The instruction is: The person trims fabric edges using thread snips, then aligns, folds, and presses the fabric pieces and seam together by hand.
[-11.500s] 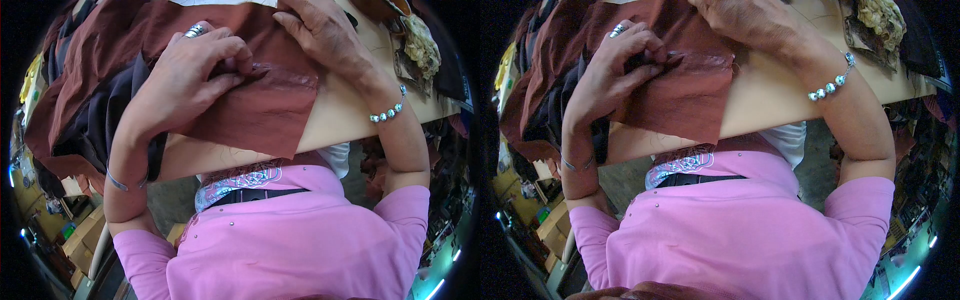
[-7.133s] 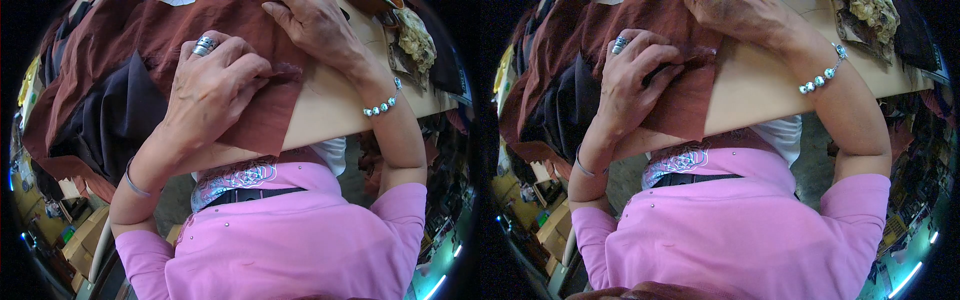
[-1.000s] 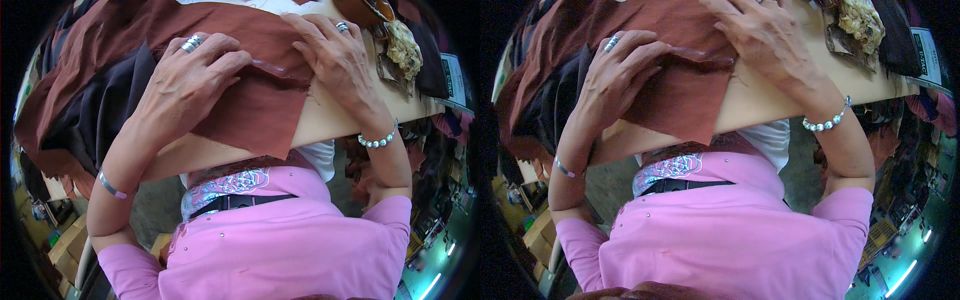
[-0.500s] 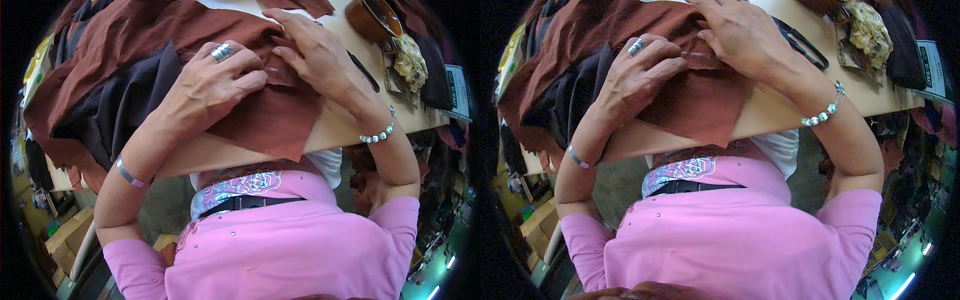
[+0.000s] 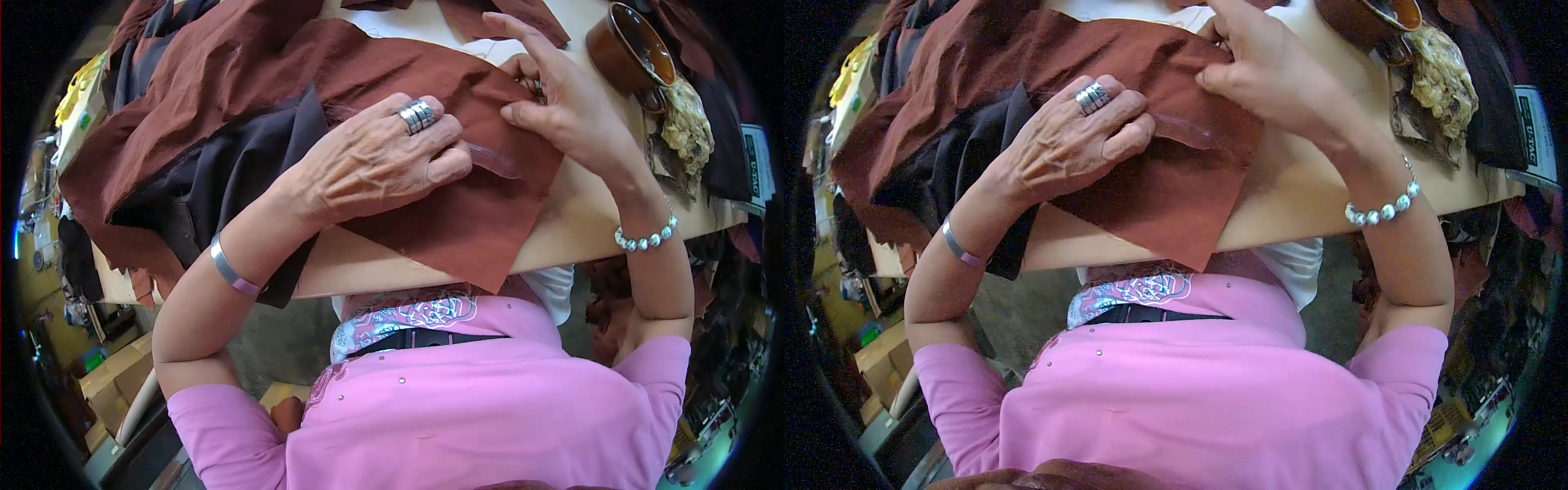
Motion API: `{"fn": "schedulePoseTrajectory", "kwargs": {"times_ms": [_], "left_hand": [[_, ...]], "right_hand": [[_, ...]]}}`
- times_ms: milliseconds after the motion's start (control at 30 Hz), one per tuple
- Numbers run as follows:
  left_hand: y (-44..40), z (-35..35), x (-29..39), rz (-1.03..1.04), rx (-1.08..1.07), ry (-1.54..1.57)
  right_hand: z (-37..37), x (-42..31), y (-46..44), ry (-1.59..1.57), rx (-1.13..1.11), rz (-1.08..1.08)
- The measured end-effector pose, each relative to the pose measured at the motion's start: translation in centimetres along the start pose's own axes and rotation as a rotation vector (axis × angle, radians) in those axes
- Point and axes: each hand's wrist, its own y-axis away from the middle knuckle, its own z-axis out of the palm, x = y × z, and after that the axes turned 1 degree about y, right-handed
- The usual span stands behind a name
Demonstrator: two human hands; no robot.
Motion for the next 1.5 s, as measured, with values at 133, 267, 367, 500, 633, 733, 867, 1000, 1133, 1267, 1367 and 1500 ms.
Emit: {"fn": "schedulePoseTrajectory", "kwargs": {"times_ms": [133, 267, 367, 500, 633, 733, 867, 1000, 1133, 1267, 1367, 1500], "left_hand": [[0.2, -0.7, -1.0, 0.043, -0.058, -0.063], [0.1, -1.3, -1.4, -0.050, -0.051, 0.015], [-0.1, -2.1, -1.6, -0.069, -0.120, 0.028], [0.0, -2.1, -1.3, 0.031, -0.118, -0.030], [-0.1, -2.3, -1.3, -0.038, -0.130, 0.008], [-0.1, -2.2, -1.3, -0.072, -0.177, 0.070], [0.1, -2.2, -1.0, 0.027, -0.194, -0.003], [0.8, -2.6, -1.3, 0.017, -0.213, -0.143], [1.2, -2.2, -2.2, -0.105, -0.160, -0.053], [1.5, -2.2, -2.2, -0.124, -0.199, 0.029], [1.7, -2.4, -2.2, -0.119, -0.216, -0.040], [2.0, -2.7, -2.4, -0.118, -0.197, -0.141]], "right_hand": [[1.1, -1.3, 0.7, 0.314, 0.027, -0.074], [1.4, -0.7, 0.7, 0.249, 0.084, -0.112], [1.0, -0.7, 0.7, 0.225, 0.078, -0.091], [0.6, 0.1, 0.7, 0.216, 0.067, -0.121], [0.0, -0.5, 0.8, 0.342, 0.040, -0.117], [-0.2, 0.2, 0.4, 0.244, 0.033, -0.155], [-0.5, 0.1, 0.4, 0.234, 0.004, -0.152], [-0.5, 0.0, 0.5, 0.150, -0.012, -0.107], [-1.3, 0.7, 0.4, 0.234, 0.009, -0.108], [-1.5, -0.7, 0.3, 0.339, -0.022, -0.019], [-1.3, -2.9, 0.2, 0.376, -0.026, 0.051], [-1.6, -3.7, 0.1, 0.317, -0.080, 0.148]]}}
